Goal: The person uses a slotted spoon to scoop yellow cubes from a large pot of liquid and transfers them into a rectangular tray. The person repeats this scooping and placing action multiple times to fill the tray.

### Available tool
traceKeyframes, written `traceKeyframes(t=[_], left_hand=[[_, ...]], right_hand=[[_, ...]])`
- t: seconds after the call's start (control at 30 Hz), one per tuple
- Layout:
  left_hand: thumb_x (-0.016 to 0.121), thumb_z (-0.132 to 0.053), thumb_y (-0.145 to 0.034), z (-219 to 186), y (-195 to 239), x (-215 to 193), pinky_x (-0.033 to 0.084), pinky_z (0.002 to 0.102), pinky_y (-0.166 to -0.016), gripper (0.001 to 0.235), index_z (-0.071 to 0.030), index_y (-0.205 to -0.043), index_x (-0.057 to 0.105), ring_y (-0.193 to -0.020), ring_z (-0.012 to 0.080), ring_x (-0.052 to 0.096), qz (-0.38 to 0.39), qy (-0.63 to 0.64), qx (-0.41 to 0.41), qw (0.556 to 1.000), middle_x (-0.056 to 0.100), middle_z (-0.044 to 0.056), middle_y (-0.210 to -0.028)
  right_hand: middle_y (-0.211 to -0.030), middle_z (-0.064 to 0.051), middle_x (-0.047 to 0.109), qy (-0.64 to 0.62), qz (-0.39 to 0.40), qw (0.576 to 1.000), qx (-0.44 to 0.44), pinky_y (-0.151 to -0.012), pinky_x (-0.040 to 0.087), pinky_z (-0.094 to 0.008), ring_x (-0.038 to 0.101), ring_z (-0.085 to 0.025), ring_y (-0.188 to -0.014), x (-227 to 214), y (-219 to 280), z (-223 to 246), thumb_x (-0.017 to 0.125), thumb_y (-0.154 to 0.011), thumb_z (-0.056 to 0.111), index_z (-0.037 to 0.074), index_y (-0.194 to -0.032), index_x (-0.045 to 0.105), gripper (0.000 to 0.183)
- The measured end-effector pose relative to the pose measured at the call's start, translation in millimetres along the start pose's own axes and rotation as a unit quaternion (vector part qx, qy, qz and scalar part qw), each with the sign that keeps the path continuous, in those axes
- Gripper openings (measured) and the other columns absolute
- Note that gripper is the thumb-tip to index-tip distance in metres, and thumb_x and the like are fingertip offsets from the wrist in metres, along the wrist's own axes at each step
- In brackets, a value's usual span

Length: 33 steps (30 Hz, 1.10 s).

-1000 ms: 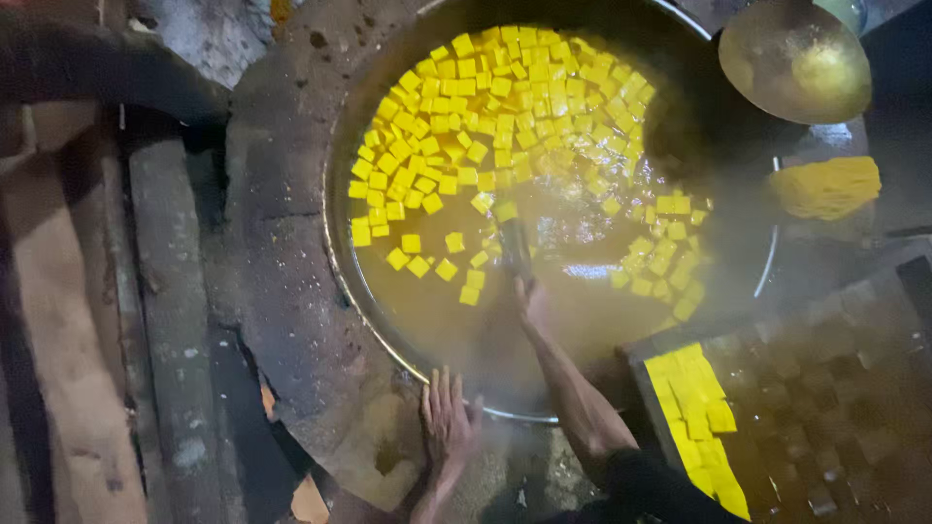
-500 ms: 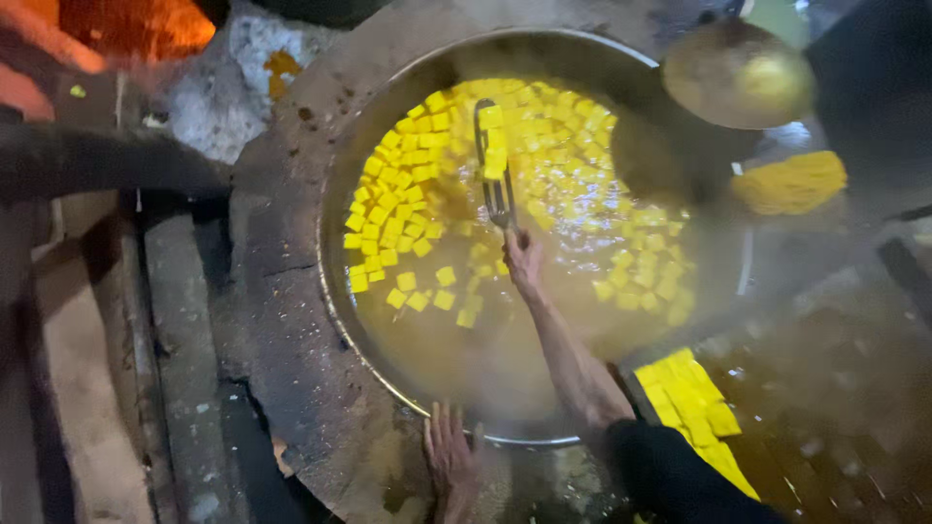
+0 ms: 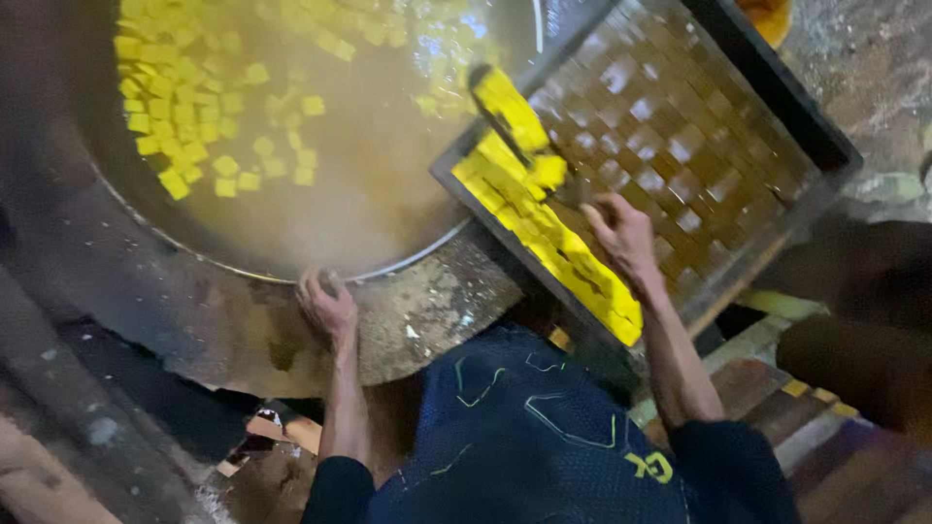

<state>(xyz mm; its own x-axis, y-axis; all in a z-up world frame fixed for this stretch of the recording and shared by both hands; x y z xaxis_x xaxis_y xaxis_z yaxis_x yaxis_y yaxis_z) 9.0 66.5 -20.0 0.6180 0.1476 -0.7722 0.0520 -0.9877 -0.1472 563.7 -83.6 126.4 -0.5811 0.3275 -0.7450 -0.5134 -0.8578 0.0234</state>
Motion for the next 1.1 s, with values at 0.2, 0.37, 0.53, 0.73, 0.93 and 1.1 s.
traceKeyframes(t=[0.2, 0.37, 0.53, 0.73, 0.93, 1.1], left_hand=[[0.070, -0.018, -0.098, -101, 29, 26, 0.045, 0.051, -0.104, 0.029, 0.000, -0.120, 0.064, -0.122, 0.0375, 0.056, 0.002, 0.044, 0.063, 0.997, 0.060, 0.019, -0.127], [0.068, -0.014, -0.095, -178, 53, 31, 0.047, 0.048, -0.106, 0.030, -0.003, -0.123, 0.065, -0.123, 0.0356, 0.058, 0.043, 0.073, 0.094, 0.992, 0.063, 0.017, -0.129], [0.066, -0.012, -0.098, -213, 80, 33, 0.047, 0.047, -0.105, 0.029, -0.001, -0.124, 0.064, -0.119, 0.0362, 0.060, 0.060, 0.092, 0.118, 0.987, 0.065, 0.018, -0.125], [0.058, -0.011, -0.102, -253, 105, 66, 0.053, 0.043, -0.093, 0.021, -0.005, -0.119, 0.069, -0.104, 0.0321, 0.066, 0.123, 0.119, 0.118, 0.978, 0.070, 0.013, -0.110], [0.061, -0.013, -0.100, -319, 114, 94, 0.053, 0.044, -0.089, 0.021, -0.002, -0.117, 0.067, -0.100, 0.0348, 0.066, 0.148, 0.188, 0.215, 0.947, 0.069, 0.016, -0.107], [0.065, -0.013, -0.097, -361, 107, 121, 0.052, 0.045, -0.088, 0.021, -0.003, -0.115, 0.067, -0.096, 0.0340, 0.065, 0.176, 0.206, 0.229, 0.935, 0.068, 0.014, -0.101]], right_hand=[[-0.078, -0.019, 0.066, 0.071, 0.026, 0.991, 0.106, -0.064, 0.051, -0.041, 0.065, -0.032, -0.067, -82, 124, -118, 0.076, -0.098, 0.034, 0.004, -0.111, 0.072, 0.033], [-0.085, -0.017, 0.071, 0.101, 0.015, 0.994, 0.025, -0.063, 0.055, -0.042, 0.071, -0.034, -0.073, -87, 144, -145, 0.076, -0.095, 0.039, 0.006, -0.110, 0.071, 0.037], [-0.098, -0.015, 0.073, 0.191, -0.009, 0.980, -0.056, -0.063, 0.055, -0.043, 0.072, -0.035, -0.079, -52, 153, -143, 0.070, -0.100, 0.038, 0.009, -0.113, 0.067, 0.032], [-0.099, -0.012, 0.071, 0.164, -0.070, 0.981, -0.081, -0.067, 0.056, -0.041, 0.072, -0.033, -0.081, -65, 165, -131, 0.069, -0.100, 0.038, 0.010, -0.114, 0.065, 0.032], [-0.097, -0.014, 0.071, 0.259, -0.045, 0.962, 0.075, -0.064, 0.053, -0.046, 0.069, -0.036, -0.079, -144, 249, -147, 0.072, -0.099, 0.038, 0.010, -0.108, 0.066, 0.030], [-0.093, -0.013, 0.071, 0.211, -0.047, 0.972, 0.096, -0.062, 0.054, -0.045, 0.069, -0.037, -0.076, -118, 276, -128, 0.073, -0.094, 0.037, 0.010, -0.106, 0.066, 0.030]])
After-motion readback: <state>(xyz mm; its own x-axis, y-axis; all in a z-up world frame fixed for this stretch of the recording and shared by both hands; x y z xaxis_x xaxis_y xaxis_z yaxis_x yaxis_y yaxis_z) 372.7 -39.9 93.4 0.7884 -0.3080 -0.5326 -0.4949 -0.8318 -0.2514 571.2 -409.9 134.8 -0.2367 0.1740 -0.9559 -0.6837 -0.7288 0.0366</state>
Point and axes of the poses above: each hand's wrist, its own y-axis away from the middle knuckle, its own x-axis out of the palm, z = x × y, the point moved 9 cm from there along -y, towards the middle knuckle
